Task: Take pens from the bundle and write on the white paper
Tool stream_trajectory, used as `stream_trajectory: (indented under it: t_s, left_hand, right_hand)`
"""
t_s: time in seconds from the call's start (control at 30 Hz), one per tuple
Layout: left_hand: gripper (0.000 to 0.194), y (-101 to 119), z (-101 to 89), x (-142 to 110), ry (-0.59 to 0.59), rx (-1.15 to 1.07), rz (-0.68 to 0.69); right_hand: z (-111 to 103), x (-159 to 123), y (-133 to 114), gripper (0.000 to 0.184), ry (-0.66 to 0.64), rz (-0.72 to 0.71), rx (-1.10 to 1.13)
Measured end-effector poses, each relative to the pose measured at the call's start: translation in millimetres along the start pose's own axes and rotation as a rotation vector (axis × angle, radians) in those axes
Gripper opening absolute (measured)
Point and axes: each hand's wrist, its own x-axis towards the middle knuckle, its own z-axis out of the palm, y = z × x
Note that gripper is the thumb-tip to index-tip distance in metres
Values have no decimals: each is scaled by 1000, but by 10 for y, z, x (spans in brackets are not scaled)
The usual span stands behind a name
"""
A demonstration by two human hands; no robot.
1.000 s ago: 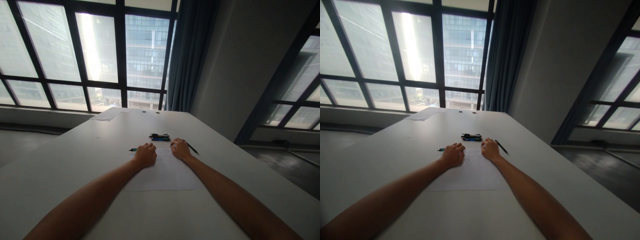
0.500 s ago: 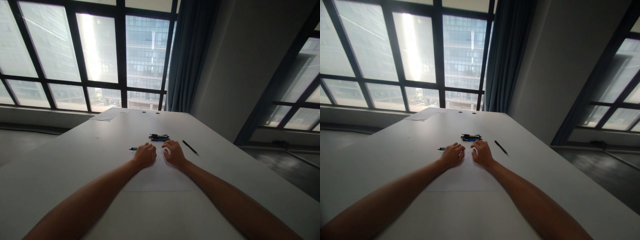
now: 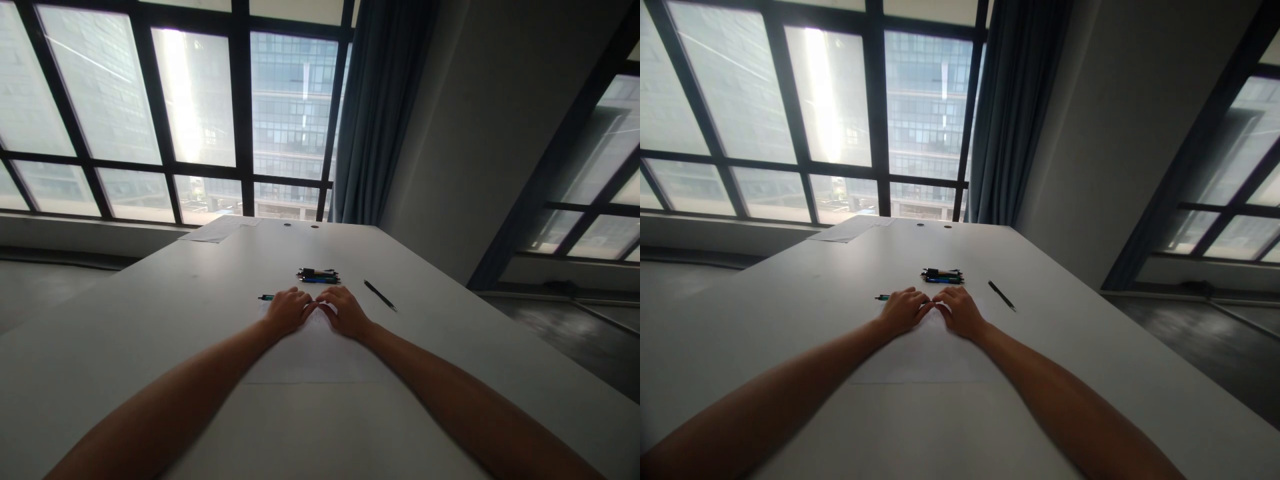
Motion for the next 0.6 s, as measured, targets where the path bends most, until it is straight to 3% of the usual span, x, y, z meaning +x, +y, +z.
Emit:
stream_trajectory:
  t_s: [0.3,0.6]
  left_hand:
    - [45,-8,3,9,-23,25,-41]
    - [39,-22,37,6,-45,-11,-106]
  right_hand:
    - [3,11,11,18,22,-27,-52]
    - [29,3,38,10,89,204,-113]
